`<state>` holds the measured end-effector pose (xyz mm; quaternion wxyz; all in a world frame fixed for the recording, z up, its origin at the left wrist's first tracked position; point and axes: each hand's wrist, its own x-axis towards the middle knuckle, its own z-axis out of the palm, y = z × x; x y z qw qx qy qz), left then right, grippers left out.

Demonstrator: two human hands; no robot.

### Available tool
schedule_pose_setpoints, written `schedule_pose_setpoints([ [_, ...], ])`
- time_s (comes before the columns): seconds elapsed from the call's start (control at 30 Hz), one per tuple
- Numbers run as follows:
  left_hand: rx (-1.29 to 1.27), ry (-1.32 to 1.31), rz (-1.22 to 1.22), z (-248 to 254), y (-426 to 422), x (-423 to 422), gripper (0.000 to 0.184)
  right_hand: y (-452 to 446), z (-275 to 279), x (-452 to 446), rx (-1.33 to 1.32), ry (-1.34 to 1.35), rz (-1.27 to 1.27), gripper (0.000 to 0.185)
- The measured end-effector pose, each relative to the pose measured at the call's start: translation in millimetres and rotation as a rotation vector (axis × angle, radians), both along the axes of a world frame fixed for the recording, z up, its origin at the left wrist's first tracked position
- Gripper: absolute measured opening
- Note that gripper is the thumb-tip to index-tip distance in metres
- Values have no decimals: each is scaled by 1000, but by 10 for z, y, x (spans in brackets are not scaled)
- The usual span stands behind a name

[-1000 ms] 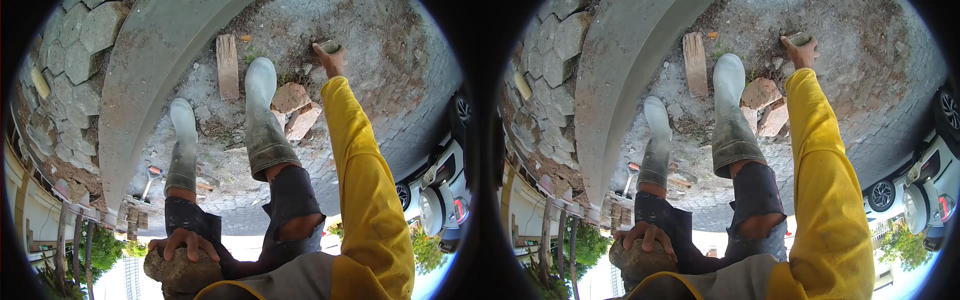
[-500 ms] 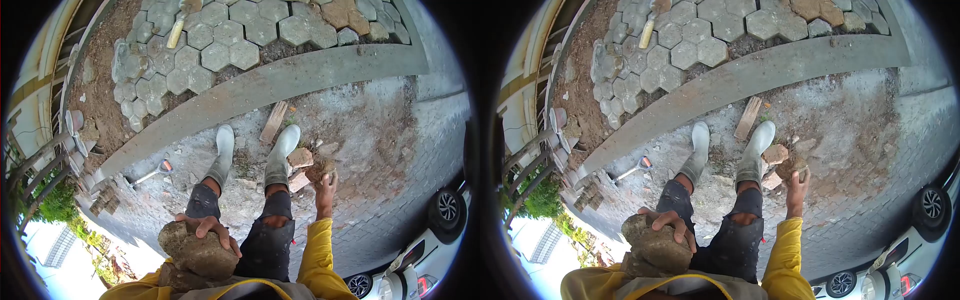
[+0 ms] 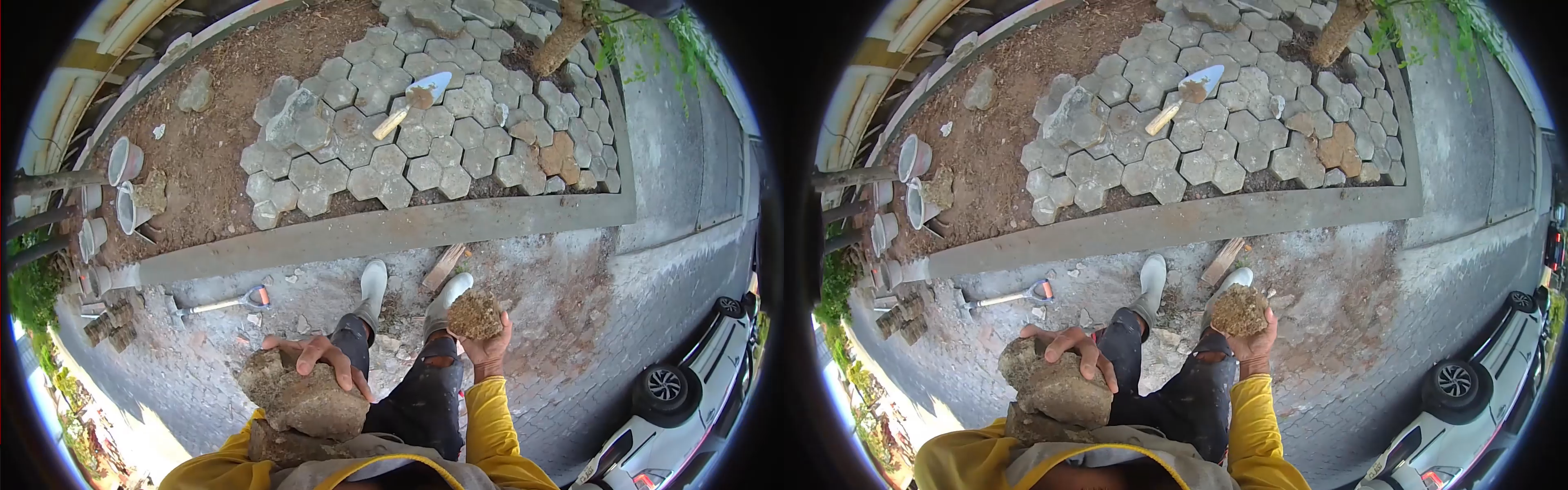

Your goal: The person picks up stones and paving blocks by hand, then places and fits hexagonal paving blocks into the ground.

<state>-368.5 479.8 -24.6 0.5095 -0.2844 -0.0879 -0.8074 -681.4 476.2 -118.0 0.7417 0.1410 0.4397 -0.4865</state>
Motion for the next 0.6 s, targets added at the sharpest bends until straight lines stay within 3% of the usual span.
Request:
schedule_pose_setpoints([
  [0.07,99,95,352,300,-60,231,67,-115,357,24,-60,18,33,73],
  [0.1,90,-175,49,449,-99,669,62,-139,480,-3,-88,66,35,71],
  [0.2,104,-185,200,746,-65,1037,59,-327,789,-128,-124,188,3,69],
  [0.23,124,-67,421,631,103,1061,57,-359,893,-160,-118,260,-44,67],
  [0.43,160,-164,193,587,249,1500,55,-670,1373,-177,-93,348,-165,64],
  [0.6,180,-165,255,697,48,1631,52,-934,1532,84,-70,376,-84,64],
])
